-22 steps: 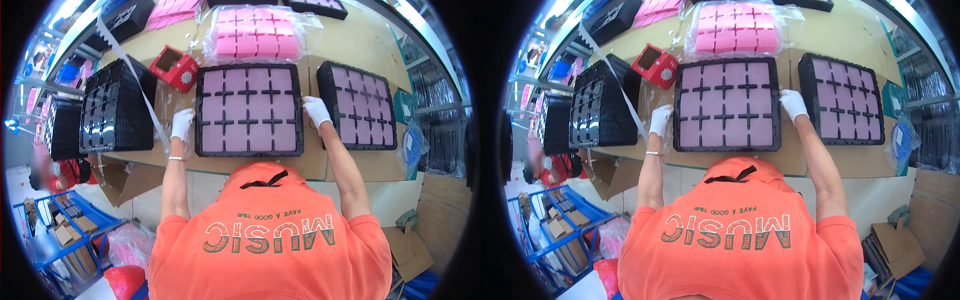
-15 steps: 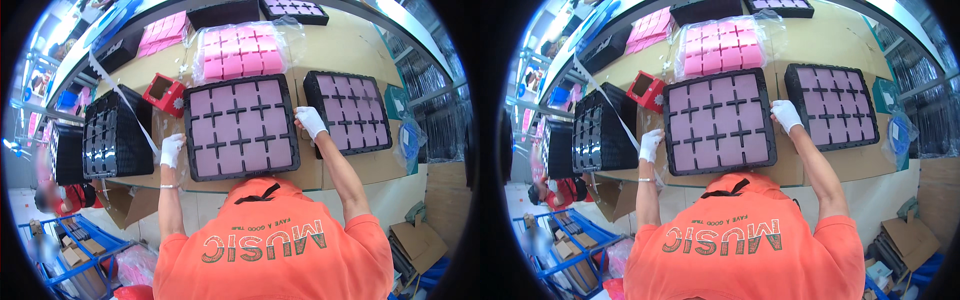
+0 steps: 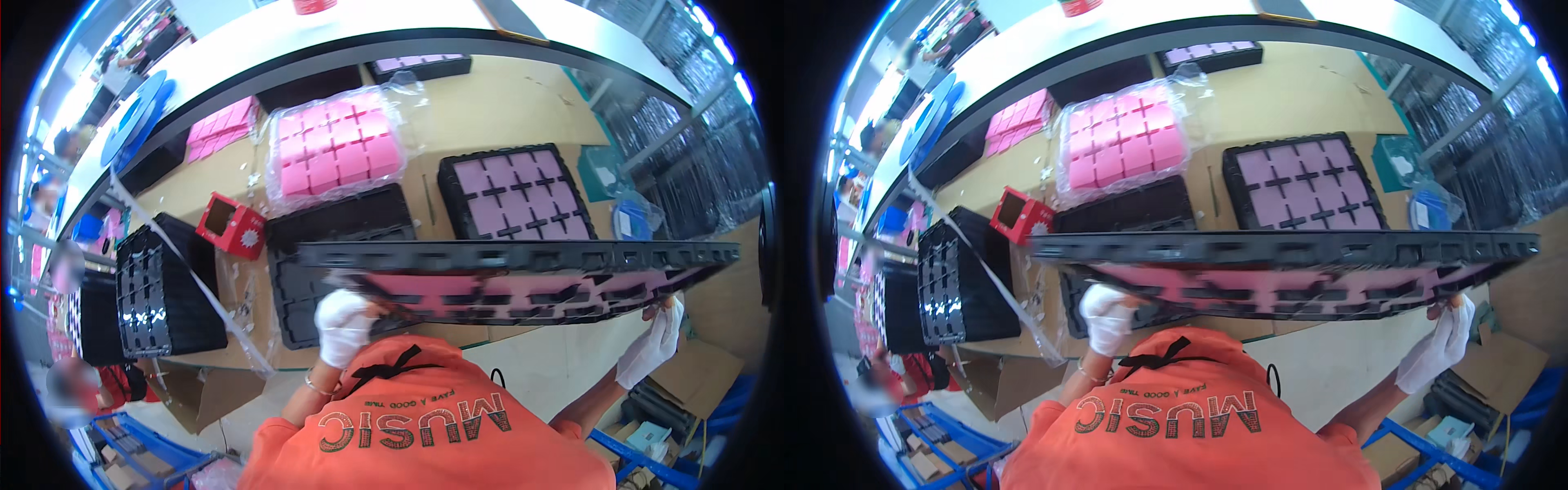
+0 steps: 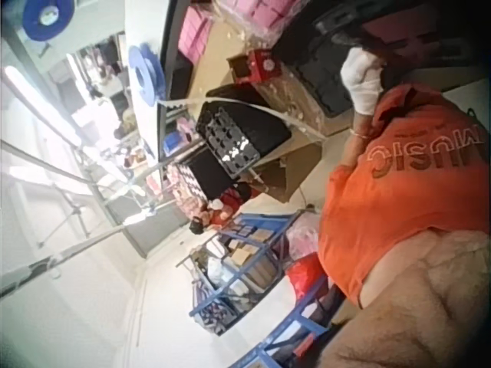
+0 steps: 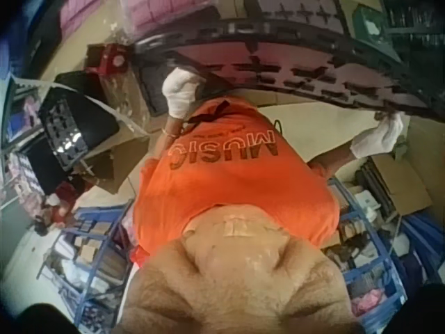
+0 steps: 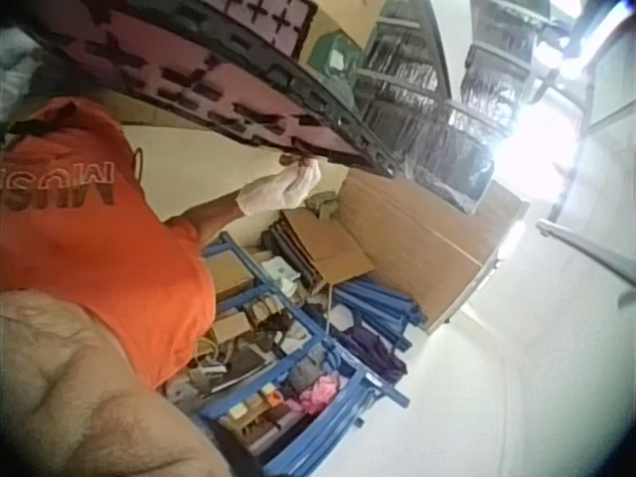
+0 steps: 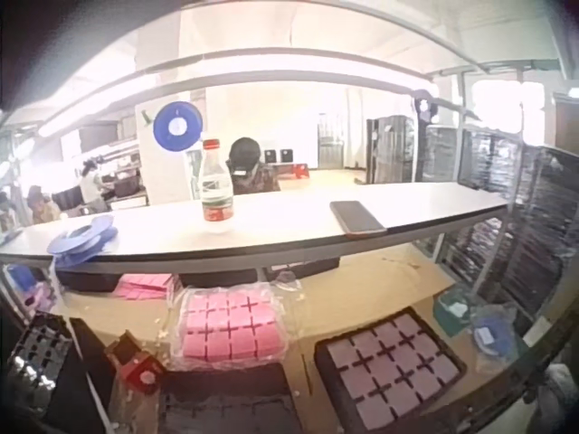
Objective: The person places pink foam blocks into black plastic trays, then secures them by hand with black plastic divider grids.
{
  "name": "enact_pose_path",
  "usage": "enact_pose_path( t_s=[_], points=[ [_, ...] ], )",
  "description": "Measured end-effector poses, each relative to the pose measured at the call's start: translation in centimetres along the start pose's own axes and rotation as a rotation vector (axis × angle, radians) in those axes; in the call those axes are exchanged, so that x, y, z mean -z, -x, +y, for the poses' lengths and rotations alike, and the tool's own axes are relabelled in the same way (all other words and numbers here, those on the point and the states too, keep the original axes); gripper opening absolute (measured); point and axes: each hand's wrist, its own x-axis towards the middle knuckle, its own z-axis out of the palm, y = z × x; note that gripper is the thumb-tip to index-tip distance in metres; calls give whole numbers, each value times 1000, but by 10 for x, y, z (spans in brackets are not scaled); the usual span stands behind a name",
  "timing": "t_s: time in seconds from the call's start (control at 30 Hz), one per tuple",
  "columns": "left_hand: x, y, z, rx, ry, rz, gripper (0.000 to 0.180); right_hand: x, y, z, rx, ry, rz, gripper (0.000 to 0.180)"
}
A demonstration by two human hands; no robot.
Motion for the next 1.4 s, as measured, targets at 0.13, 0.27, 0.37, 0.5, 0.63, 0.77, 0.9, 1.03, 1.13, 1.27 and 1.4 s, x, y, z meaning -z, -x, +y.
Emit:
enact_pose_path(
  t_s=[0.13, 0.27, 0.37, 0.5, 0.63, 0.77, 0.9, 1.03, 1.13, 1.27, 1.4],
  points=[
    [-91, -12, -20, -10, 349, -355, 12, 52, -41, 72, -185, 144, -119, 22],
    [-144, -16, -22, 696, 537, -534, 14, 37, -67, 183, -466, 138, -248, 22],
    [-166, -22, -47, 924, 526, -438, 16, -8, -93, 257, -462, 177, -497, 20],
    [-194, -32, -75, 999, 529, -276, 18, -99, -137, 318, -516, 296, -731, 18],
    [-211, -48, -98, 1069, 567, -121, 19, -173, -153, 331, -563, 347, -825, 18],
    [-219, -69, -111, 1121, 547, -21, 12, -202, -161, 353, -476, 414, -939, 19],
    [-221, -82, -123, 1153, 506, -1, 7, -221, -168, 364, -450, 565, -1037, 15],
    [-227, -89, -128, 1148, 441, -51, 7, -230, -174, 394, -307, 724, -1143, 15],
    [-225, -93, -126, 1202, 462, -58, 5, -233, -181, 423, -38, 914, -1258, 14],
    [-230, -90, -121, 1165, 491, -80, 4, -215, -198, 455, 504, 1267, -1590, 11],
    [-221, -79, -129, 1156, 409, -96, 4, -247, -169, 420, -42, 979, -1361, 16]
  ],
)
